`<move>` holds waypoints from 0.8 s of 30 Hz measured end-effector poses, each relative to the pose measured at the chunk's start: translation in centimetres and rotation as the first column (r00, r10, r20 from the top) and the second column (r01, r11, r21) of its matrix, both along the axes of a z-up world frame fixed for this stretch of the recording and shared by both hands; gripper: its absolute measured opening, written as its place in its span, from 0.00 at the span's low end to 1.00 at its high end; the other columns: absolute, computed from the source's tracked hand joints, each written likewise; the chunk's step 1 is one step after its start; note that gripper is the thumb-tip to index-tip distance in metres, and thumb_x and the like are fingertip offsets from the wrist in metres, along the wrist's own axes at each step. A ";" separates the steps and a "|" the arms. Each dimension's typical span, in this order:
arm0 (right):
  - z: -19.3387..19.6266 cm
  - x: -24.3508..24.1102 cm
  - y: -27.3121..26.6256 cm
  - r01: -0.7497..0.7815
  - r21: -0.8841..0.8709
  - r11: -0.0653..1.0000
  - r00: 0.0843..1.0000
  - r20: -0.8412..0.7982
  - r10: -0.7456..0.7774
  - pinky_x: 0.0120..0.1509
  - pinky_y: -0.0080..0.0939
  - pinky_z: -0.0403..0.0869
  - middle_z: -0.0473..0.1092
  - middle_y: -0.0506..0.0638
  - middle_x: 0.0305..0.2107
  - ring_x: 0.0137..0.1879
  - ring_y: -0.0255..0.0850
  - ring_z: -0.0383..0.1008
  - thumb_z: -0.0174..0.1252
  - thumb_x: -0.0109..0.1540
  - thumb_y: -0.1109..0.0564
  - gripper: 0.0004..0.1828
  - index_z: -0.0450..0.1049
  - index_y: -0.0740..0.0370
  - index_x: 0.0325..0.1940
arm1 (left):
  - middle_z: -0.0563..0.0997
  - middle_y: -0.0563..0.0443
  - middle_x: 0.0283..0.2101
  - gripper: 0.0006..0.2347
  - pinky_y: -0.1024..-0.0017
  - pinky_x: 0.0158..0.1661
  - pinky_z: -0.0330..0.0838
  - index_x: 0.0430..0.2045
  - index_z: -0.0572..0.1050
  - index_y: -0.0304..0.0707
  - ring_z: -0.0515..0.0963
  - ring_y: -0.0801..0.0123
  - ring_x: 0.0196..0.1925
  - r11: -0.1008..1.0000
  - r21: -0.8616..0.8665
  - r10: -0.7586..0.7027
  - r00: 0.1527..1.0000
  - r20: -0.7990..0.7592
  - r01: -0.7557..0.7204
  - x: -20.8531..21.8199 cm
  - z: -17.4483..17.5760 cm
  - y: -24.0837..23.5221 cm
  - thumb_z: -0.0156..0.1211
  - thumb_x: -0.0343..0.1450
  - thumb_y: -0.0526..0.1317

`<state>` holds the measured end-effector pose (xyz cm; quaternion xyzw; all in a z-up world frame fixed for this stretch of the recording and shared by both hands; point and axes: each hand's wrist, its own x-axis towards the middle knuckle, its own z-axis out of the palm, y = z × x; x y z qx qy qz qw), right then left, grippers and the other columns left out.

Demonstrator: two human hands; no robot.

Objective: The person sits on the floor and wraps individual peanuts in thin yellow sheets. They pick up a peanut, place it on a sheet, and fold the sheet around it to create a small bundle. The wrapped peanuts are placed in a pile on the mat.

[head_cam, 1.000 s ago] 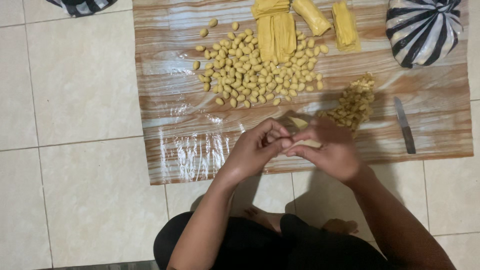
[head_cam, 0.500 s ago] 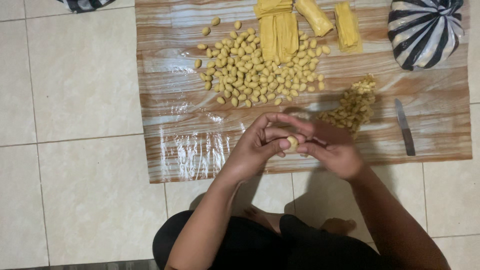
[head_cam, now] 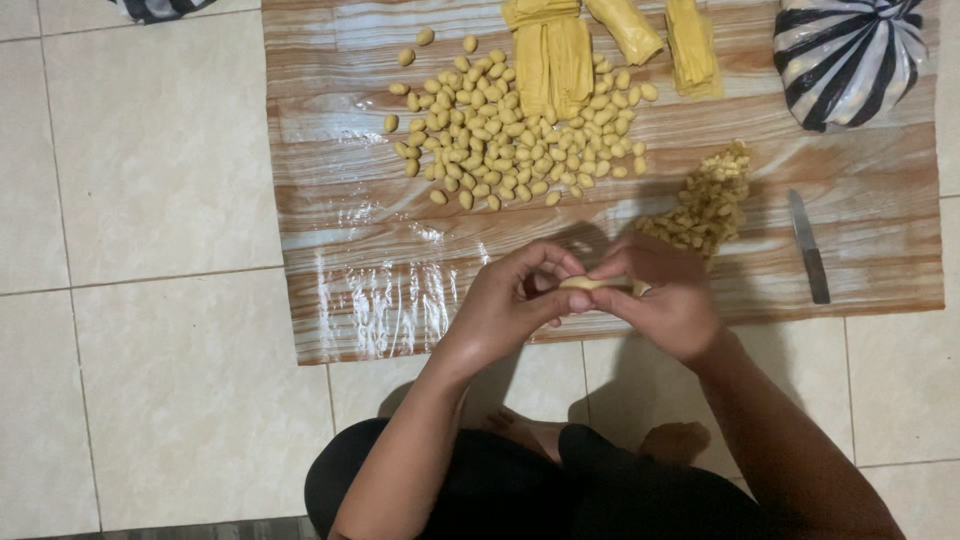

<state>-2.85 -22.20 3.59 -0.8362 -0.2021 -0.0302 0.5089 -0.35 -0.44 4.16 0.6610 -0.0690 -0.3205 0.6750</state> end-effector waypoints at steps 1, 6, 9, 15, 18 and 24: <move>-0.4 0.0 -0.1 -0.004 0.011 1.000 1.000 -0.010 0.004 0.39 0.37 0.73 0.77 0.48 0.31 0.36 0.36 0.76 0.72 0.57 0.56 0.10 0.79 0.58 0.39 | 0.84 0.52 0.34 0.10 0.76 0.33 0.77 0.42 0.78 0.35 0.81 0.75 0.31 1.000 -0.009 -0.007 1.000 -0.001 0.007 0.0 0.0 0.0 0.62 0.72 0.41; -2.1 -0.6 0.0 0.038 0.000 0.999 0.993 -0.108 -0.038 0.37 0.36 0.73 0.76 0.48 0.31 0.35 0.35 0.76 0.70 0.59 0.56 0.09 0.79 0.61 0.39 | 0.85 0.50 0.31 0.10 0.74 0.34 0.78 0.41 0.80 0.36 0.82 0.73 0.30 0.975 0.221 -0.026 0.997 0.067 0.011 -0.1 -0.7 -0.2 0.59 0.74 0.43; -3.2 -1.2 0.9 0.071 -0.083 0.994 0.967 -0.240 -0.089 0.37 0.35 0.73 0.74 0.48 0.29 0.34 0.36 0.74 0.69 0.60 0.57 0.07 0.81 0.61 0.39 | 0.84 0.47 0.35 0.09 0.66 0.35 0.75 0.41 0.79 0.35 0.81 0.64 0.33 0.912 0.409 -0.108 0.977 0.186 0.023 -0.3 -1.6 -0.5 0.62 0.73 0.41; -6.0 -1.1 0.9 0.182 -0.186 0.966 0.939 -0.258 -0.227 0.47 0.34 0.78 0.74 0.45 0.33 0.39 0.35 0.76 0.68 0.60 0.54 0.06 0.80 0.56 0.36 | 0.83 0.44 0.50 0.10 0.60 0.46 0.79 0.43 0.78 0.46 0.82 0.52 0.49 0.921 0.323 0.003 0.833 0.553 -0.218 1.9 -4.4 -1.1 0.54 0.70 0.36; -7.6 -1.2 -0.5 0.138 -0.031 0.990 0.988 -0.061 -0.140 0.53 0.40 0.76 0.74 0.50 0.38 0.46 0.42 0.74 0.68 0.61 0.53 0.08 0.81 0.56 0.41 | 0.82 0.41 0.53 0.15 0.56 0.48 0.73 0.43 0.78 0.49 0.78 0.46 0.52 0.896 0.260 -0.161 0.283 0.946 -0.360 2.4 -5.6 -1.5 0.64 0.63 0.43; -15.3 4.6 -8.2 0.138 -0.734 0.664 0.851 -0.255 -0.459 0.51 0.45 0.75 0.76 0.55 0.36 0.41 0.48 0.76 0.51 0.76 0.46 0.15 0.80 0.50 0.59 | 0.86 0.44 0.35 0.08 0.66 0.39 0.75 0.42 0.83 0.43 0.83 0.61 0.34 0.871 0.477 -0.233 0.955 0.184 0.120 0.8 -6.3 -2.2 0.68 0.74 0.44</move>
